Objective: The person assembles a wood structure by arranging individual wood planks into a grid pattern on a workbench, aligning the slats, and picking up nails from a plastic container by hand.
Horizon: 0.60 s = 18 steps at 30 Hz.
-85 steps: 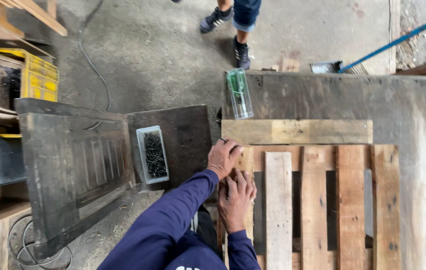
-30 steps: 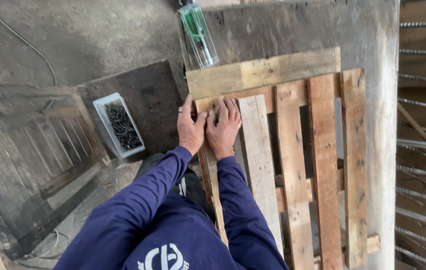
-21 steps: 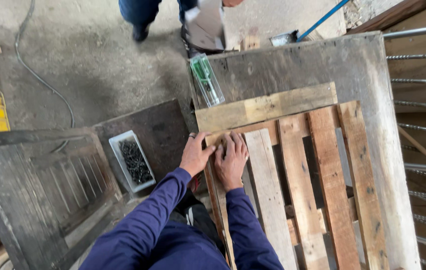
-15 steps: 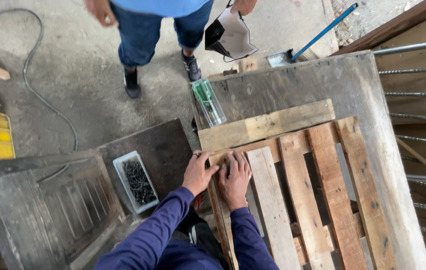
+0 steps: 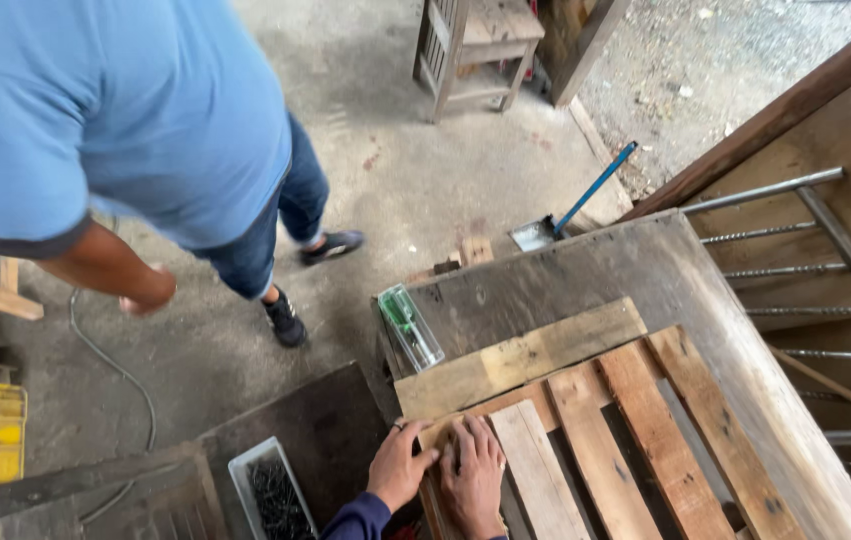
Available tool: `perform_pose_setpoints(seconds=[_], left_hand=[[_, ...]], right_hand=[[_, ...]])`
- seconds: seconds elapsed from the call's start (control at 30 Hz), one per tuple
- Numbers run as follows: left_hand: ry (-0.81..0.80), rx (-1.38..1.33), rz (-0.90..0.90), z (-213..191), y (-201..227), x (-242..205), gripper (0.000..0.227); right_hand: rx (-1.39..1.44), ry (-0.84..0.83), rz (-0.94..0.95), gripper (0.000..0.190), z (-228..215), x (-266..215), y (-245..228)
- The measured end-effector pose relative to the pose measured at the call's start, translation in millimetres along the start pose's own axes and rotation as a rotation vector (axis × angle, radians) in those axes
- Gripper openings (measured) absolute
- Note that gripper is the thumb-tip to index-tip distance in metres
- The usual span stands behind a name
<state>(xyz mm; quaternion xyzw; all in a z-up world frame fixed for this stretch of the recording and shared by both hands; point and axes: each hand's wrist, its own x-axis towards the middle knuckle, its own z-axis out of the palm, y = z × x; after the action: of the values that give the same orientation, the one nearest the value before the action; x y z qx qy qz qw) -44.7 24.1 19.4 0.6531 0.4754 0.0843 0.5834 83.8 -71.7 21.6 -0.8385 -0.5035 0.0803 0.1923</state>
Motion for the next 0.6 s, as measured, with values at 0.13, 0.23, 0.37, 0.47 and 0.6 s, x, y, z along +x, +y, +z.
perform_pose_setpoints(seconds=[0.13, 0.23, 0.37, 0.47, 0.6], left_hand=[[0.064, 0.051, 0.043, 2.5, -1.4, 11.1, 0.047], [0.122, 0.092, 0.1, 16.8, -6.8, -1.4, 0.046], [0.104, 0.051, -0.013, 8.8, 9.7, -6.9, 0.044], [0.1, 0.059, -0.012, 7.1, 13.6, -7.4, 0.045], [0.117, 0.072, 0.036, 10.4, 2.4, -1.1, 0.046]], right_hand=[[-0.023, 0.043, -0.027, 0.042, 11.8, 15.4, 5.6], [-0.017, 0.013, 0.003, 0.04, 5.7, 0.8, 3.3], [0.003, 0.009, -0.017, 0.039, -0.6, 2.2, -3.8], [0.008, 0.029, -0.046, 0.04, -2.0, 2.2, -7.1], [-0.027, 0.031, -0.063, 0.04, -3.6, 0.2, -14.4]])
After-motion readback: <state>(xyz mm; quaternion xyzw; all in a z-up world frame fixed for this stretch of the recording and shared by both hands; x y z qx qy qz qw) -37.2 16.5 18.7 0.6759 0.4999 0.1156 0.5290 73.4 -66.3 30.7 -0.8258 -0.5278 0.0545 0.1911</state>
